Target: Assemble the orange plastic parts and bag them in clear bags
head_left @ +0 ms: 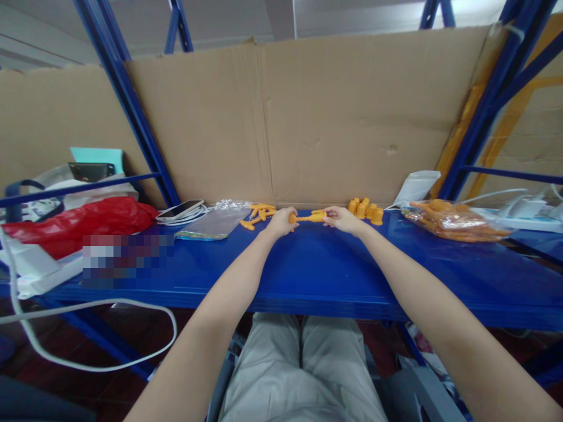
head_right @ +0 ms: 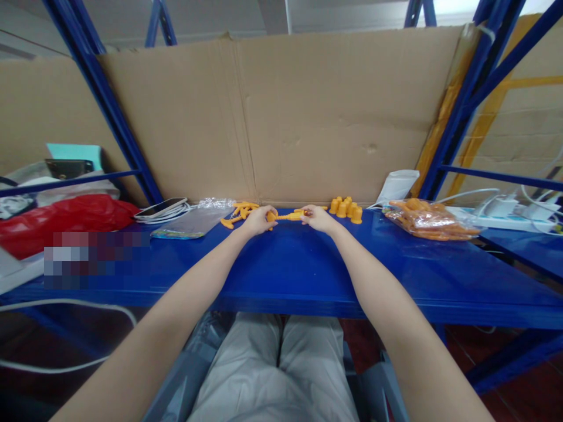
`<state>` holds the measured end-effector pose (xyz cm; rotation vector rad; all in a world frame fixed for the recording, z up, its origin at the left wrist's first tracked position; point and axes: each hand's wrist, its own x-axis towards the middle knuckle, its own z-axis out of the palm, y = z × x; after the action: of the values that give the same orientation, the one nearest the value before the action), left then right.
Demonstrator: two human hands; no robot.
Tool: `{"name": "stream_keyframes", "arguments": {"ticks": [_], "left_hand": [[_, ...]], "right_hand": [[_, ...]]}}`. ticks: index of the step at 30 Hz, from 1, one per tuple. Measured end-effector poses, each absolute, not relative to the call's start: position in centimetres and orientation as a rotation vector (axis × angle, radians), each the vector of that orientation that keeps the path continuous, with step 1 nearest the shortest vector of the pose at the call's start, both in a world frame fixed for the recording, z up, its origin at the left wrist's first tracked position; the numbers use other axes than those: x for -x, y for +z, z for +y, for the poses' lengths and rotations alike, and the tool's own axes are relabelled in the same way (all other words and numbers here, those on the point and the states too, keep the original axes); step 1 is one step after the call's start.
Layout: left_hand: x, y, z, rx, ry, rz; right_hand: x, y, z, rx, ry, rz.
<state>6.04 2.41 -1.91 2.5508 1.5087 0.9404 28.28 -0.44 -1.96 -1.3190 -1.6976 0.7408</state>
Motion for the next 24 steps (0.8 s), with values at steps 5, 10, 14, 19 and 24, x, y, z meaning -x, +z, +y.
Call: {"name": "stream_keyframes", "arguments": {"ticks": [5, 10, 14, 19, 24], "left_hand": [[-6.1, -1.6, 2.1, -2.538, 0.914, 1.501], [-6.0, -1.5, 1.9, -2.487, 0.872, 1.464], [-6.1, -1.5, 1.9, -2.489, 0.899, 1.471], [-6.2, -1.5, 1.8, -2.474, 0.909, 1.487], [-6.2, -1.6, 1.8, -2.490, 0.947, 1.469]], "right_hand": [[-28.3, -2.0, -0.6, 1.309, 0.722, -1.714], [-28.0, -1.6, -1.2, 1.373, 0.796, -1.647], [-27.7, -1.4, -1.6, 1.392, 0.840, -1.625], [-28.1, -1.3, -1.8, 1.355, 0.882, -1.608], [-28.8, -1.4, -1.9, 1.239, 0.892, -1.684]]}}
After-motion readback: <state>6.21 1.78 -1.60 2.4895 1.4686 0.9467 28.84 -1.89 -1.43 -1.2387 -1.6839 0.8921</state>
